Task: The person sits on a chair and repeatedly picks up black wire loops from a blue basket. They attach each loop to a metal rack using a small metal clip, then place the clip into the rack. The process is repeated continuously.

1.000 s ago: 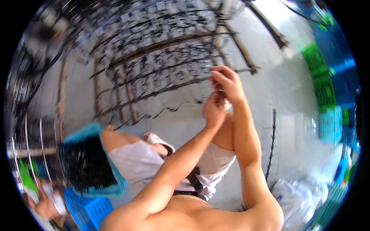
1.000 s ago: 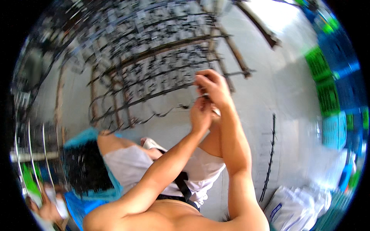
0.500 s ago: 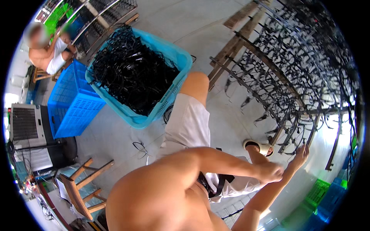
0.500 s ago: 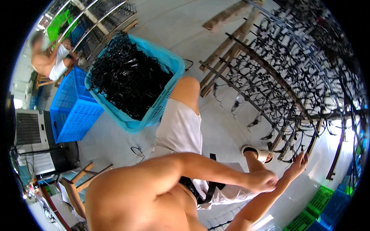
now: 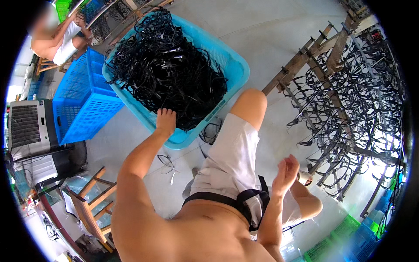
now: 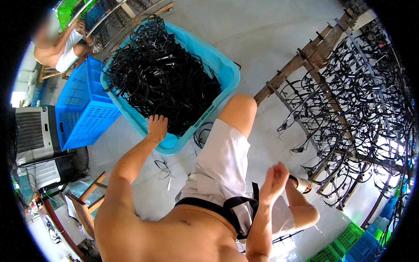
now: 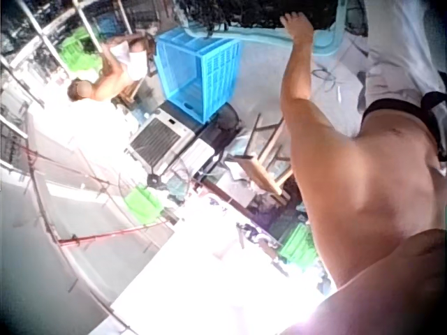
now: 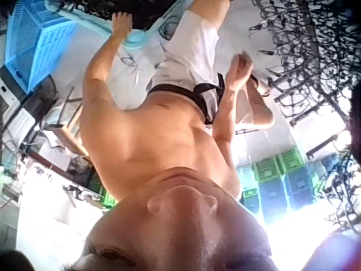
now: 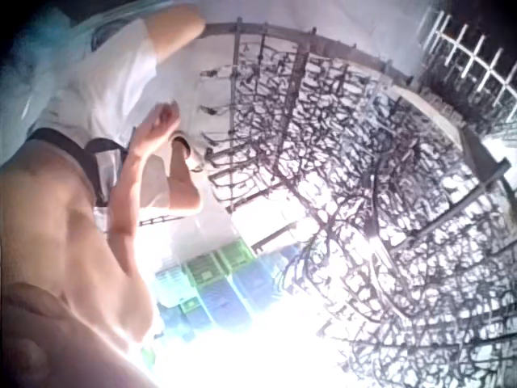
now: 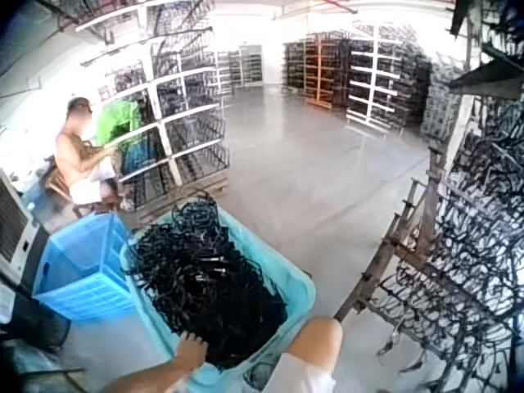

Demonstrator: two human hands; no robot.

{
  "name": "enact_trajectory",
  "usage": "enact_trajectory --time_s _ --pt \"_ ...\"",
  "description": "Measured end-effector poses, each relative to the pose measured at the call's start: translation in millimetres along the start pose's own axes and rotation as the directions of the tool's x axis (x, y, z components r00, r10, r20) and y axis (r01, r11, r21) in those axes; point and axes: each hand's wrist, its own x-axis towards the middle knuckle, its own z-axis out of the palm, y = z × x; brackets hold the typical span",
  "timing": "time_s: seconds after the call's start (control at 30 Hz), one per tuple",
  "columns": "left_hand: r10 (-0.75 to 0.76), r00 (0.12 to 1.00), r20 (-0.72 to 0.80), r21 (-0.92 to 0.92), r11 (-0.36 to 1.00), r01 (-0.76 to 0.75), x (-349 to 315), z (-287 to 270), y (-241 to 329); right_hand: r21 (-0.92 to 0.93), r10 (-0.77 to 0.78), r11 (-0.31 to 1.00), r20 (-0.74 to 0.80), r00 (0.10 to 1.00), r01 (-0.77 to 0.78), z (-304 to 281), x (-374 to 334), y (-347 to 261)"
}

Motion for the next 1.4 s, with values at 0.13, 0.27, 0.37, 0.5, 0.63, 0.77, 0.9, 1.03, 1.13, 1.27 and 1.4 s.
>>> enact_trajectory --time_s 0.13,0.27,0.37,0.5,0.63,0.77,0.9,1.03,1.13,1.27,1.4 --pt "0.093 0.981 0.17 -0.537 0.843 0.013 8.9 -39.4 -26.9 -0.125 0.031 0.992 0.38 0.925 0.018 57.6 20.8 -52.3" --pt "0.25 0.939 0.235 -0.936 0.318 0.149 -11.6 -127.9 -47.7 -0.094 -0.063 0.976 0.74 0.669 0.195 107.6 31.9 -94.0" --pt "0.403 0.903 0.149 -0.985 -0.023 0.173 -27.4 -174.3 -45.2 0.102 -0.35 0.886 0.786 0.51 0.453 140.3 44.3 -110.7" --pt "0.745 0.619 0.248 -0.949 0.315 0.001 -40.0 -255.4 10.0 0.437 -0.609 0.733 0.763 0.217 0.521 139.0 54.4 -135.6" --pt "0.803 0.466 0.371 -0.922 0.38 0.079 -39.8 -300.5 73.7 -0.026 -0.011 0.966 0.99 0.14 0.259 60.9 49.7 -158.5" --pt "0.737 0.613 -0.285 -0.807 0.161 -0.569 -29.1 -319.5 155.0 -0.23 0.273 0.959 0.903 0.333 -0.164 -53.5 36.8 -132.3" --pt "0.298 0.537 -0.789 -0.603 -0.207 -0.771 -24.6 -329.3 255.8 0.256 0.205 0.88 0.554 0.807 -0.4 -233.6 -17.2 -114.7" --pt "0.615 0.403 -0.678 -0.716 -0.426 -0.554 -65.6 -345.5 374.1 0.735 -0.064 0.66 -0.151 0.987 0.155 -355.4 -45.3 -99.2" --pt "0.748 0.363 -0.556 -0.82 -0.424 -0.383 -95.2 -339.8 478.8 0.724 0.267 0.687 -0.331 0.905 0.062 -372.3 7.0 -94.8" --pt "0.723 0.499 -0.478 -0.863 -0.281 -0.419 -116.4 -324.8 583.5 0.737 0.366 0.662 -0.158 0.917 -0.137 -383.7 80.7 -36.4" --pt "0.668 0.638 -0.384 -0.891 -0.086 -0.447 -113.2 -313.2 617.0 0.719 0.298 0.693 -0.212 0.931 -0.058 -398.5 65.1 -47.2"
